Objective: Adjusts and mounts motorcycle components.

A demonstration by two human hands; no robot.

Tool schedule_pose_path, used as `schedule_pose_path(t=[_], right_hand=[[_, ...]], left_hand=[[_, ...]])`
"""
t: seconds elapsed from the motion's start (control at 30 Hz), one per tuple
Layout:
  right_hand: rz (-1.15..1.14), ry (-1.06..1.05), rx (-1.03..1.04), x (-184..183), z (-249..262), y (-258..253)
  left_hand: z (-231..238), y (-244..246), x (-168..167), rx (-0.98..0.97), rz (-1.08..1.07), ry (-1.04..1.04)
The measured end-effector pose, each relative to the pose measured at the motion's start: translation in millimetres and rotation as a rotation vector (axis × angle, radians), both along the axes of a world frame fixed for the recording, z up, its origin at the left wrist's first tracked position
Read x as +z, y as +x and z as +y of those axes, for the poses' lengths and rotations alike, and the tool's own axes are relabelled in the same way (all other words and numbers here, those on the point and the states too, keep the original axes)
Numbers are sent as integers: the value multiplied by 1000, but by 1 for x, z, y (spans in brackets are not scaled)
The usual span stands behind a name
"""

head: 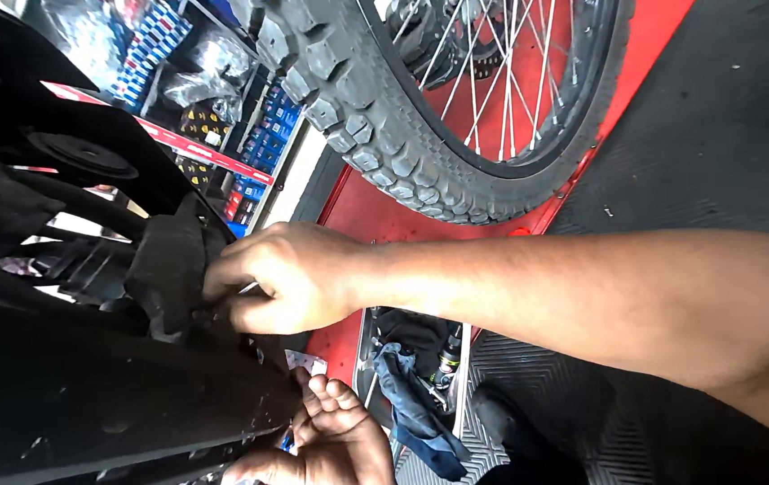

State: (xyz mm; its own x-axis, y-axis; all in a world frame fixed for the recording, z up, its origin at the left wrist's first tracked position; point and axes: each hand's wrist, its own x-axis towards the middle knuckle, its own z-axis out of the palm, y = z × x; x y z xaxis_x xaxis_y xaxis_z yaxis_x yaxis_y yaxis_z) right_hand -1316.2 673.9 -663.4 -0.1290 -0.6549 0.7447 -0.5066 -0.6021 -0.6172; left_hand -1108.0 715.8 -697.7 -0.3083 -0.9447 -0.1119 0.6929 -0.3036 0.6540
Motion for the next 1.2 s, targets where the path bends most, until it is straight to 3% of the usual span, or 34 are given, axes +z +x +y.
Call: schedule_pose_path(t=[0.1, 0.17, 0.27, 0.43, 0.57, 0.6, 0.67, 0.73, 0.8, 0.9, 1.03, 1.2], right_hand=[[-110, 195, 50, 19, 4, -4], [-295, 363, 198, 29, 5, -9], [-477, 580, 297, 40, 11, -11], [-695, 691, 166, 43, 17, 1], [-856, 570, 221, 30, 29, 4], [-778, 477, 222, 23, 34, 3], [-372, 226, 64, -2, 46, -7], [119, -24, -148, -32, 51, -22], [401, -174, -285, -49, 53, -29], [426, -298, -329, -50, 47, -34], [359, -222, -275, -50, 42, -44], [387, -281, -400, -58, 46, -34]], left_hand=[[6, -8, -7, -89, -100, -75], [8, -23, -10, -154, -260, -192], [3, -62, 1, -131, -427, -305], [-19, -111, 28, -111, -163, -374], [-16, -117, 35, -130, 11, -316], [-18, -115, 36, -170, 67, -317], [-21, -114, 38, -175, 72, -320], [-19, -115, 39, -62, -38, -302], [-18, -114, 39, -6, -80, -293], [-19, -112, 39, -30, -86, -294], [-15, -113, 41, 27, -144, -283], [-15, -115, 41, 55, -105, -276]])
